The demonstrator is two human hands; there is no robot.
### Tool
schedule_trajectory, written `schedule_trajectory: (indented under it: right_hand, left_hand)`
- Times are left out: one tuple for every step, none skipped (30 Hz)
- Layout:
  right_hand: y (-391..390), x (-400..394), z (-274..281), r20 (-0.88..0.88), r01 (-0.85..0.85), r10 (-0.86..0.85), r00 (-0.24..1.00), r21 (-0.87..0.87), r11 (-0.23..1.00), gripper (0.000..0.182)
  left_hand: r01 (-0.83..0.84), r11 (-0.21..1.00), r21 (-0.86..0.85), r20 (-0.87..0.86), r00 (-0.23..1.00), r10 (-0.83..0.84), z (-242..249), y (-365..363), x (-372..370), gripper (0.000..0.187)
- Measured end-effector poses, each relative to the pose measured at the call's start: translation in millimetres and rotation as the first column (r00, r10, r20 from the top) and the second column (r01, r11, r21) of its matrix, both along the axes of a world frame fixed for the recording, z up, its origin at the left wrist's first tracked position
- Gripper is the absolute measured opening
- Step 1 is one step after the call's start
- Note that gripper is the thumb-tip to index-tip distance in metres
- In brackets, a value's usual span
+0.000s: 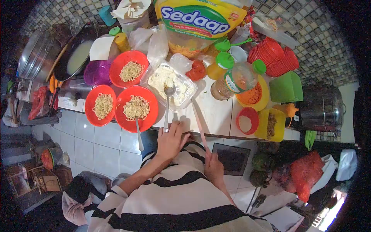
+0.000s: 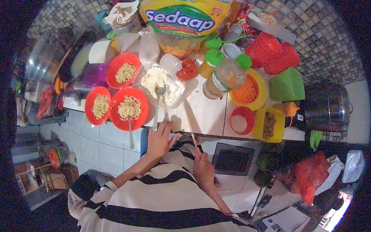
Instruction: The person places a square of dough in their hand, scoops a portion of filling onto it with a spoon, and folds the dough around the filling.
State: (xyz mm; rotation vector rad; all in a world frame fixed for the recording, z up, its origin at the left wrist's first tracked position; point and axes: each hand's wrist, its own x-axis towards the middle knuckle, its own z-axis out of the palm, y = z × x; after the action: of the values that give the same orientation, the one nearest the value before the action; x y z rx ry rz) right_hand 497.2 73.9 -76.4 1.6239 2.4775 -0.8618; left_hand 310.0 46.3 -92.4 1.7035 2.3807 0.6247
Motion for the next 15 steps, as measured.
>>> schedule_trajectory:
  right_hand:
    - [-0.1, -1.1, 1.5, 0.002, -0.001, 0.001, 1.000, -0.002, 1.000, 0.026]
    - [0.5, -2.9, 4.6, -0.037, 0.003, -0.004, 0.999, -0.017, 1.000, 0.025]
    - [0.4, -4.1, 6.3, -0.077, 0.007, -0.010, 0.997, -0.033, 0.999, 0.023]
    - [-0.6, -4.7, 5.4, -0.075, 0.007, -0.009, 0.997, -0.034, 0.999, 0.023]
    - [-1.6, -5.4, 3.8, -0.153, 0.041, -0.046, 0.987, -0.033, 0.999, 0.026]
    - [-2.3, -5.9, 2.3, -0.230, 0.074, -0.081, 0.970, -0.036, 0.997, 0.028]
    - [-2.3, -6.4, 1.4, -0.231, 0.071, -0.078, 0.970, -0.039, 0.997, 0.028]
    - [-2.0, -6.8, 0.5, -0.189, 0.076, -0.086, 0.978, -0.060, 0.995, 0.029]
    - [-1.9, -7.0, 0.1, -0.147, 0.082, -0.094, 0.985, -0.081, 0.993, 0.030]
    - [-2.0, -7.0, 0.0, -0.146, 0.081, -0.092, 0.985, -0.083, 0.993, 0.030]
    - [-2.1, -7.1, 0.0, -0.144, 0.071, -0.080, 0.986, -0.067, 0.995, 0.029]
    - [-1.9, -7.3, 0.0, -0.142, 0.062, -0.069, 0.988, -0.051, 0.997, 0.029]
    - [-1.4, -7.8, 0.3, -0.142, 0.062, -0.069, 0.988, -0.052, 0.997, 0.029]
    - [-0.8, -8.1, 1.1, -0.149, 0.066, -0.077, 0.986, -0.076, 0.995, 0.029]
    - [-0.4, -8.2, 1.4, -0.156, 0.071, -0.086, 0.984, -0.102, 0.992, 0.028]
  left_hand:
    - [-0.001, 1.000, -0.002, 0.002, 1.000, 0.001, -0.9, -2.3, -0.3, 0.048]
    - [0.040, 0.999, 0.015, 0.007, 0.999, -0.040, -1.6, -4.1, -0.3, 0.047]
    - [0.081, 0.996, 0.032, 0.011, 0.997, -0.081, -2.1, -5.4, 0.4, 0.047]
    - [0.080, 0.996, 0.030, 0.013, 0.997, -0.080, -3.8, -5.9, 2.0, 0.047]
    - [0.125, 0.992, 0.007, 0.012, 0.992, -0.125, -6.7, -6.1, 4.1, 0.049]
    - [0.169, 0.986, -0.018, 0.010, 0.986, -0.169, -8.8, -6.2, 5.8, 0.052]
    - [0.165, 0.986, -0.020, 0.011, 0.986, -0.165, -9.6, -4.8, 7.0, 0.052]
    - [0.187, 0.982, -0.019, -0.016, 0.982, -0.187, -10.1, -1.7, 8.2, 0.055]
    - [0.209, 0.978, -0.018, -0.042, 0.977, -0.210, -10.8, 0.4, 9.3, 0.058]
    - [0.207, 0.978, -0.019, -0.040, 0.977, -0.208, -12.2, 1.4, 10.3, 0.058]
    - [0.208, 0.978, -0.021, -0.036, 0.977, -0.209, -14.0, 2.4, 11.1, 0.056]
    - [0.209, 0.978, -0.022, -0.032, 0.977, -0.210, -15.8, 3.2, 11.7, 0.055]
    - [0.209, 0.978, -0.023, -0.031, 0.977, -0.209, -18.3, 3.3, 12.1, 0.055]
    - [0.206, 0.978, -0.020, -0.027, 0.978, -0.207, -20.9, 3.2, 12.8, 0.056]
    - [0.204, 0.979, -0.017, -0.022, 0.979, -0.204, -22.9, 3.3, 13.4, 0.057]
